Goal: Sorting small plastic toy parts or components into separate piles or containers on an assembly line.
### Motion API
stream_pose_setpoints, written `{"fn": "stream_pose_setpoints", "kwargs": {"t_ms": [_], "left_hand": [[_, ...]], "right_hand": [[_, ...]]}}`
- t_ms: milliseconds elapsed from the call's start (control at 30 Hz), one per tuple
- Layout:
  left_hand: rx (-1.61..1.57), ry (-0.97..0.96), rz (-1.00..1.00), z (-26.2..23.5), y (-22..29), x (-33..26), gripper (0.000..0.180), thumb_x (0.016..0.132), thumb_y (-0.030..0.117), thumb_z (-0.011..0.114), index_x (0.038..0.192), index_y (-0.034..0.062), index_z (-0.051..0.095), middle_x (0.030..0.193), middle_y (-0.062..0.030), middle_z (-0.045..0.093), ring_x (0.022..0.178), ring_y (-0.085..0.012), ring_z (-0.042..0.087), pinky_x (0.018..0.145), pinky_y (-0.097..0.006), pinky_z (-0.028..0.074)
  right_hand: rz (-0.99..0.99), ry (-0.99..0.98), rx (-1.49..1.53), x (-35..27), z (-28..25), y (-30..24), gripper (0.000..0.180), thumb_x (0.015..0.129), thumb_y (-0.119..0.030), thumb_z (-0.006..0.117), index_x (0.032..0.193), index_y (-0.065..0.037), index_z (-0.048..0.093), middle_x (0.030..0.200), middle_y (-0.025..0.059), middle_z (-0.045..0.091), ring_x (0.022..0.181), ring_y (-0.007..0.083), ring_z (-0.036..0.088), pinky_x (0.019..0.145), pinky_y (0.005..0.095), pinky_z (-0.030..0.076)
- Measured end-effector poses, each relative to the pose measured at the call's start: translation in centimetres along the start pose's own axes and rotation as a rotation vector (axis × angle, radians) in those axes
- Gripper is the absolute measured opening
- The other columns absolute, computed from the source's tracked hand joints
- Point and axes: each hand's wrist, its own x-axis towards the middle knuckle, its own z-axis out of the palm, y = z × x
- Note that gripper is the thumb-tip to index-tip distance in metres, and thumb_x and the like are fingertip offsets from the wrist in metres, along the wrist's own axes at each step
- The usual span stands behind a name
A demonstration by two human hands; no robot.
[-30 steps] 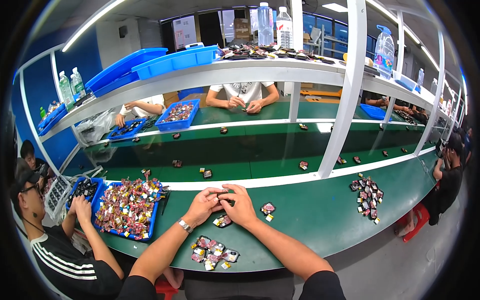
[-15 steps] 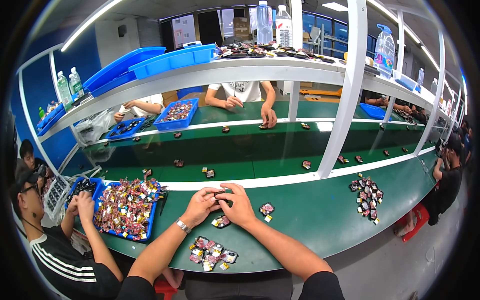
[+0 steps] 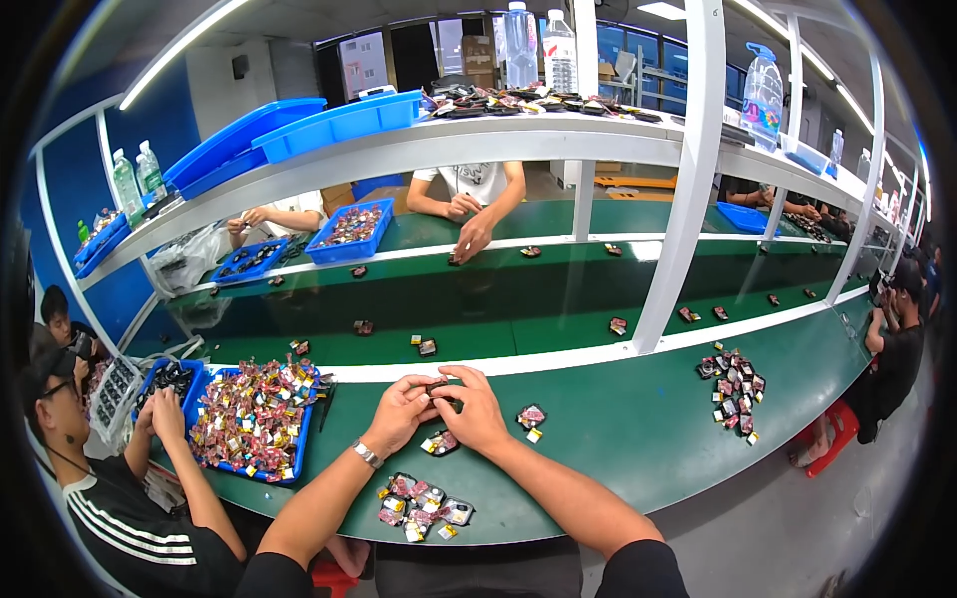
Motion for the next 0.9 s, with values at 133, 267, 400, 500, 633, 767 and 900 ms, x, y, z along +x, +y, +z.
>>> {"fn": "stream_pose_setpoints", "kwargs": {"t_ms": [133,267,400,500,633,767,900], "left_hand": [[-0.022,0.004,0.001,0.1,-0.2,-0.1,0.025,0.097,0.000,0.048,0.122,-0.0008,0.048,0.124,-0.0137,0.057,0.111,-0.0198,0.060,0.095,-0.035,0.054],[-0.005,0.014,-0.009,0.3,0.1,0.0,0.025,0.097,-0.001,0.047,0.122,-0.0010,0.048,0.125,-0.0137,0.058,0.111,-0.0191,0.060,0.094,-0.033,0.054],[0.025,0.006,0.006,0.5,0.1,-0.1,0.025,0.097,-0.001,0.046,0.122,-0.0014,0.048,0.126,-0.0139,0.057,0.111,-0.0187,0.060,0.094,-0.033,0.054],[0.076,0.046,0.040,0.3,0.4,-0.2,0.025,0.098,-0.002,0.044,0.122,-0.0017,0.048,0.127,-0.0141,0.056,0.112,-0.0186,0.060,0.095,-0.033,0.054],[0.066,0.011,-0.008,0.8,0.4,-0.1,0.025,0.098,-0.001,0.043,0.123,-0.0011,0.048,0.126,-0.0143,0.056,0.112,-0.0190,0.059,0.096,-0.034,0.053],[0.014,0.023,-0.017,0.9,0.4,-0.2,0.026,0.097,-0.001,0.047,0.123,-0.0001,0.046,0.118,-0.0128,0.059,0.108,-0.0194,0.061,0.095,-0.035,0.054],[0.024,0.049,-0.033,0.8,0.3,-0.1,0.026,0.097,-0.001,0.046,0.123,0.0001,0.046,0.118,-0.0125,0.059,0.108,-0.0190,0.061,0.094,-0.035,0.054]], "right_hand": [[-0.014,0.029,-0.028,0.0,0.0,-0.1,0.014,0.078,-0.009,0.069,0.091,-0.009,0.074,0.124,0.0076,0.061,0.116,0.0271,0.053,0.095,0.0369,0.047],[-0.006,0.023,-0.022,0.1,0.1,-0.1,0.015,0.079,-0.009,0.068,0.093,-0.010,0.074,0.126,0.0079,0.060,0.120,0.0275,0.051,0.095,0.0365,0.047],[0.024,-0.011,0.040,-0.1,0.2,-0.1,0.017,0.079,-0.009,0.068,0.095,-0.009,0.073,0.130,0.0088,0.057,0.124,0.0290,0.048,0.100,0.0381,0.044],[-0.018,-0.033,0.046,0.1,0.2,-0.6,0.019,0.080,-0.009,0.068,0.099,-0.009,0.072,0.133,0.0098,0.055,0.127,0.0308,0.046,0.104,0.0403,0.040],[-0.020,-0.031,-0.048,-0.2,-0.3,-0.4,0.020,0.081,-0.007,0.066,0.100,-0.009,0.071,0.130,0.0105,0.055,0.124,0.0310,0.048,0.103,0.0405,0.040],[-0.089,0.092,-0.055,0.1,-0.6,-1.2,0.017,0.077,-0.002,0.069,0.094,-0.006,0.069,0.112,0.0086,0.061,0.105,0.0275,0.058,0.086,0.0353,0.052],[-0.182,0.093,-0.131,0.1,-0.3,-0.9,0.018,0.076,-0.001,0.070,0.094,-0.006,0.069,0.103,0.0087,0.062,0.093,0.0261,0.062,0.077,0.0338,0.054]]}}
